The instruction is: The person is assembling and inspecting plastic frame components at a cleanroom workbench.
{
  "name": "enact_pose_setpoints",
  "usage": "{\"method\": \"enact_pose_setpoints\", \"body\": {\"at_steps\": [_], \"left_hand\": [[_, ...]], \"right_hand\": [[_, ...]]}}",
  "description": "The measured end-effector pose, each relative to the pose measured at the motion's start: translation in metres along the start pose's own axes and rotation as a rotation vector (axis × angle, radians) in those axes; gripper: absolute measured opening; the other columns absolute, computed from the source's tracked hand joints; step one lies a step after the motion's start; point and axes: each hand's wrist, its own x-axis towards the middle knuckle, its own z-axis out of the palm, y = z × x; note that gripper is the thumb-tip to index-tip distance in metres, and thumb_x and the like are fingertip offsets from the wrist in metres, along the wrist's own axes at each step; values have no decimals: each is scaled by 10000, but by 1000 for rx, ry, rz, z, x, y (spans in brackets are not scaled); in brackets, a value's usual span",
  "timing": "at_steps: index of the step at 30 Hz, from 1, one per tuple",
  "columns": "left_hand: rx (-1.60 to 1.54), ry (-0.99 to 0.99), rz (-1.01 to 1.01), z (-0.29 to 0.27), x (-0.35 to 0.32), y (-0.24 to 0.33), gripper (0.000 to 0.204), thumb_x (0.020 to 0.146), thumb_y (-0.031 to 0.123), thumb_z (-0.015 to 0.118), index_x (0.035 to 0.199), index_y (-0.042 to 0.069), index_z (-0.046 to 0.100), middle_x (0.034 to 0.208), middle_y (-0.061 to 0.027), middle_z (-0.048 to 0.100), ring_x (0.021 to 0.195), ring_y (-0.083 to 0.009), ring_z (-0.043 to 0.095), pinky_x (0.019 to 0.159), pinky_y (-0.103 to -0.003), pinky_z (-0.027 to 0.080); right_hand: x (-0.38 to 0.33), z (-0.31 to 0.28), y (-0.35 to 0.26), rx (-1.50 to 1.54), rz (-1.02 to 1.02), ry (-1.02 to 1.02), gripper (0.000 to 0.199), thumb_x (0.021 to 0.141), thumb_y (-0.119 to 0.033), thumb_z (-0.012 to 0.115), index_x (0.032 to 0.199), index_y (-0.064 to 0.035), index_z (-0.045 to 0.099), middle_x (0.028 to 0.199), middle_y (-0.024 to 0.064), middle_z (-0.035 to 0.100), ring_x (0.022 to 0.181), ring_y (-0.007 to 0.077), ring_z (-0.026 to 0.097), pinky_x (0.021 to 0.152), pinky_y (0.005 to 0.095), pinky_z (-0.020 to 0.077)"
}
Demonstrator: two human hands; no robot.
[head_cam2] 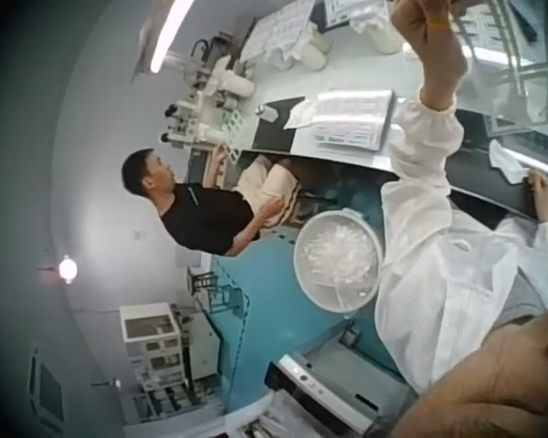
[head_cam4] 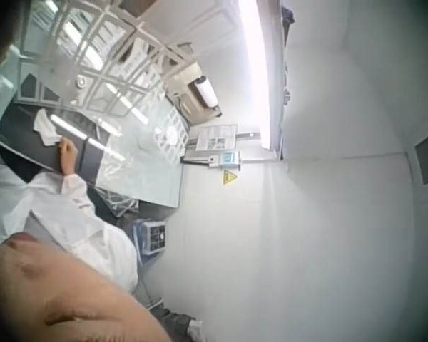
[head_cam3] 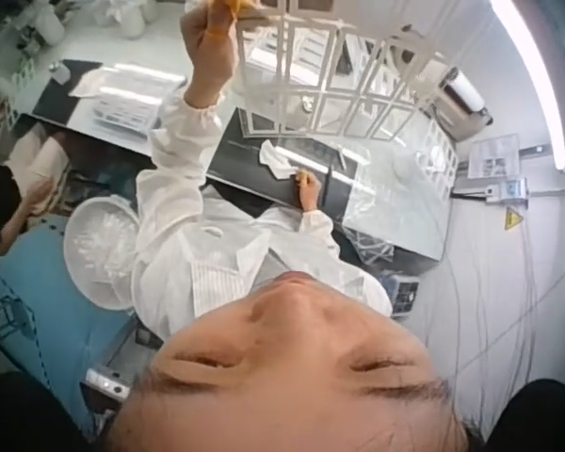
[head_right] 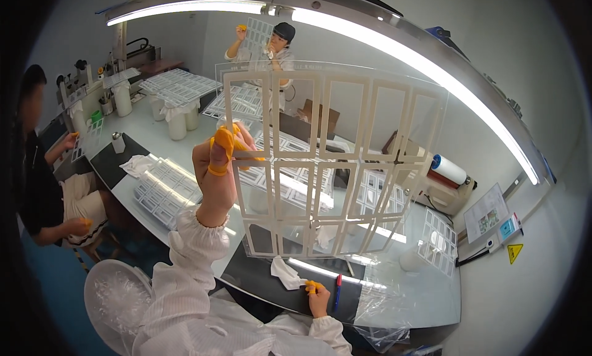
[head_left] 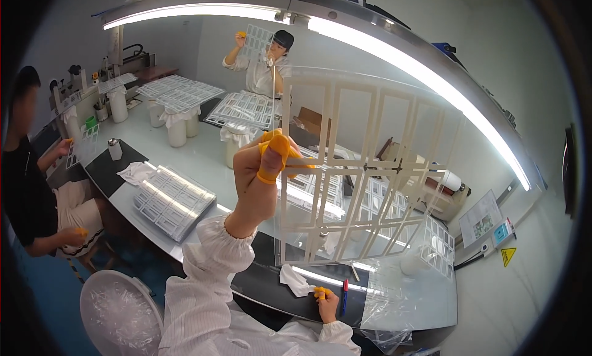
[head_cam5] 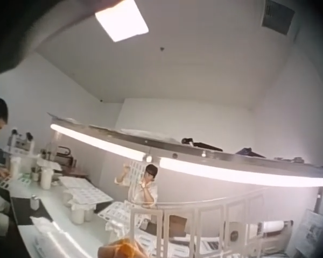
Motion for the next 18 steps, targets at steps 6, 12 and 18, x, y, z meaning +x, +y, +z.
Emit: {"method": "enact_pose_setpoints", "body": {"at_steps": [6, 12, 18], "left_hand": [[-8, -12, -7, -18, 1, -9, 459, 798, 449, 447, 672, 20, 552, 634, -77, 514, 597, -128, 465, 503, -224, 328], [-5, 47, -39, -36, -5, -19, 445, 819, 411, 437, 667, 5, 535, 632, -87, 507, 566, -116, 427, 487, -221, 304], [8, -28, -70, -36, -3, -19, 434, 821, 393, 445, 675, -7, 530, 641, -81, 513, 556, -111, 426, 519, -226, 319]], "right_hand": [[1, 1, 0, -38, -20, 18, 179, 805, -110, 497, 809, 36, 599, 627, 60, 573, 489, 93, 487, 452, 211, 385], [6, 3, -3, -45, -25, 47, 186, 803, -114, 490, 783, 32, 604, 611, 63, 572, 481, 102, 490, 449, 221, 386], [6, 3, -3, -49, -20, 36, 192, 810, -117, 484, 804, 35, 601, 613, 53, 572, 485, 95, 489, 452, 220, 390]]}}
